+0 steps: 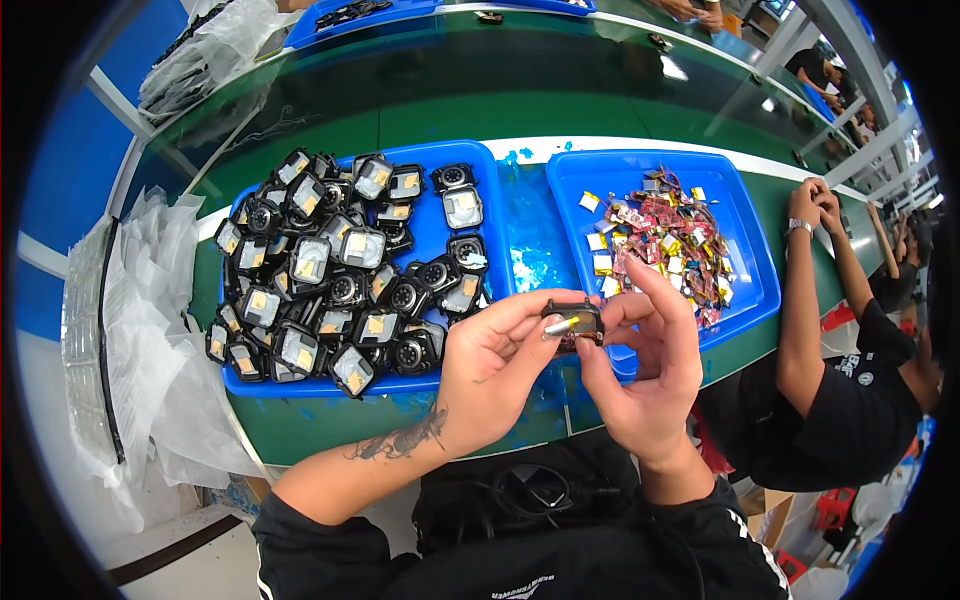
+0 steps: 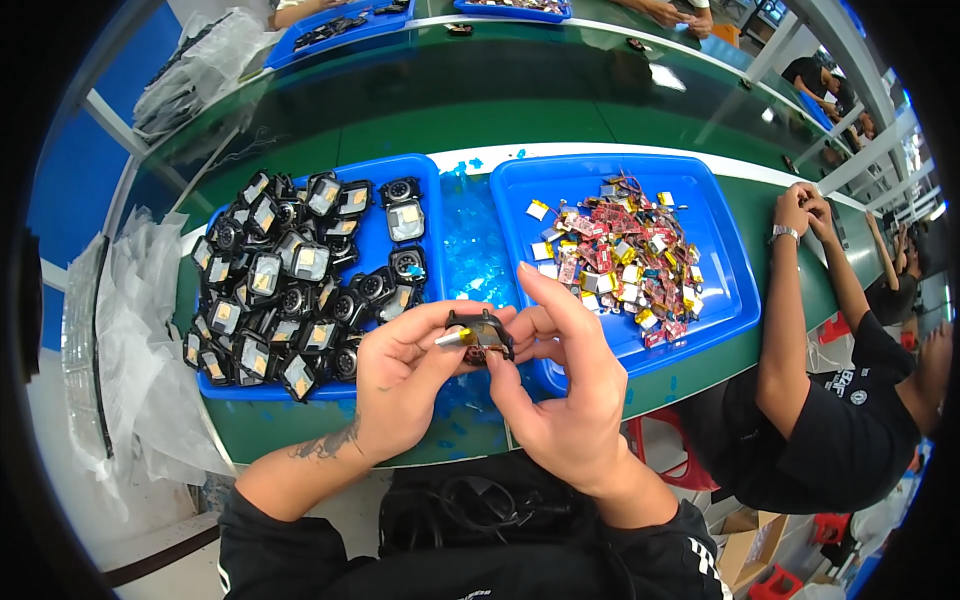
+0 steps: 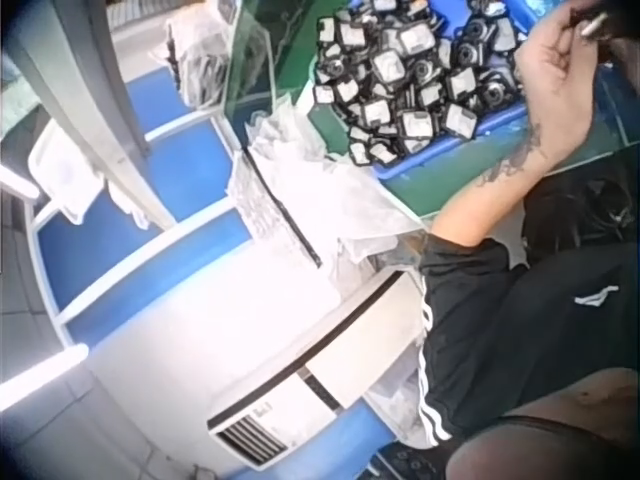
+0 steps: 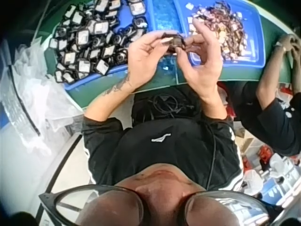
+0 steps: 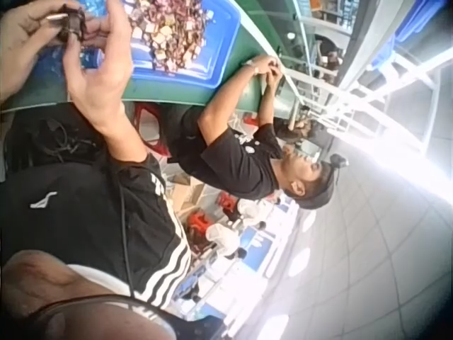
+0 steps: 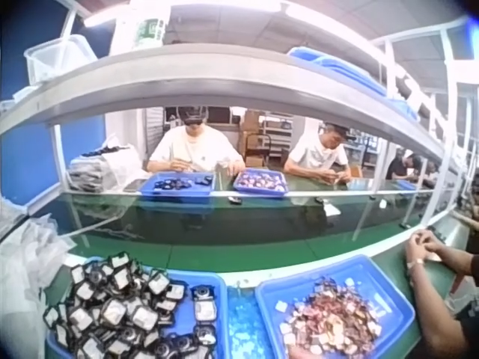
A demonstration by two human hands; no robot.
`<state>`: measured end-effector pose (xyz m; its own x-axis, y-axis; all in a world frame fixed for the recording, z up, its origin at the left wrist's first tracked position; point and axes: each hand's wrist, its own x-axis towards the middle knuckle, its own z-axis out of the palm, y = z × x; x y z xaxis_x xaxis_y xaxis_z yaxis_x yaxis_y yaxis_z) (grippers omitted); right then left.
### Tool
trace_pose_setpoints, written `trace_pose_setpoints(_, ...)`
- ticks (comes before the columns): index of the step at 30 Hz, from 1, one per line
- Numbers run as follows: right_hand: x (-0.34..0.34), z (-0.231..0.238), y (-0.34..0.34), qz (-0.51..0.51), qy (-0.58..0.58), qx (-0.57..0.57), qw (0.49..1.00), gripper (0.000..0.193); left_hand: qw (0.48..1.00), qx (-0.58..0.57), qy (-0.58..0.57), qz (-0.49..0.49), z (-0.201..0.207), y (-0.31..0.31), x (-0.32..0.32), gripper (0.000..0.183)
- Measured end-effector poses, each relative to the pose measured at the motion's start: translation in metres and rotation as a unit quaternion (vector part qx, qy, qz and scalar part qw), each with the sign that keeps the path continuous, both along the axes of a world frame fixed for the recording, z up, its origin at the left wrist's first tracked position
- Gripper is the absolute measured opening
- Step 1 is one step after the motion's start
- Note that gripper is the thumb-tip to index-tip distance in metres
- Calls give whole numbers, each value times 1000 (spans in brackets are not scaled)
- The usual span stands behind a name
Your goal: The recorder is assembling small electronic components on a production line, picking parts from trays and combining them.
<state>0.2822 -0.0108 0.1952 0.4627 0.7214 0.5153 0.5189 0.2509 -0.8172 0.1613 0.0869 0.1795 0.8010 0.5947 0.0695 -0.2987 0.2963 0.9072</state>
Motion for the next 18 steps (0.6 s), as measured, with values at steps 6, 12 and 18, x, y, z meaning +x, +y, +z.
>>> trace_pose_setpoints(6, 5, 16, 2, 7, -130, -61, 990, 56, 998, -65, 4, -18, 3, 6, 0, 29)
trace_pose_setpoints(12, 8, 11, 4, 41, -111, -90, 989, 41, 995, -100, 13, -19, 0, 7, 1, 30)
trace_pose_setpoints(18, 9, 7, 2, 9, -67, -61, 996, 29, 987, -154, -6, -34, -2, 6, 3, 36)
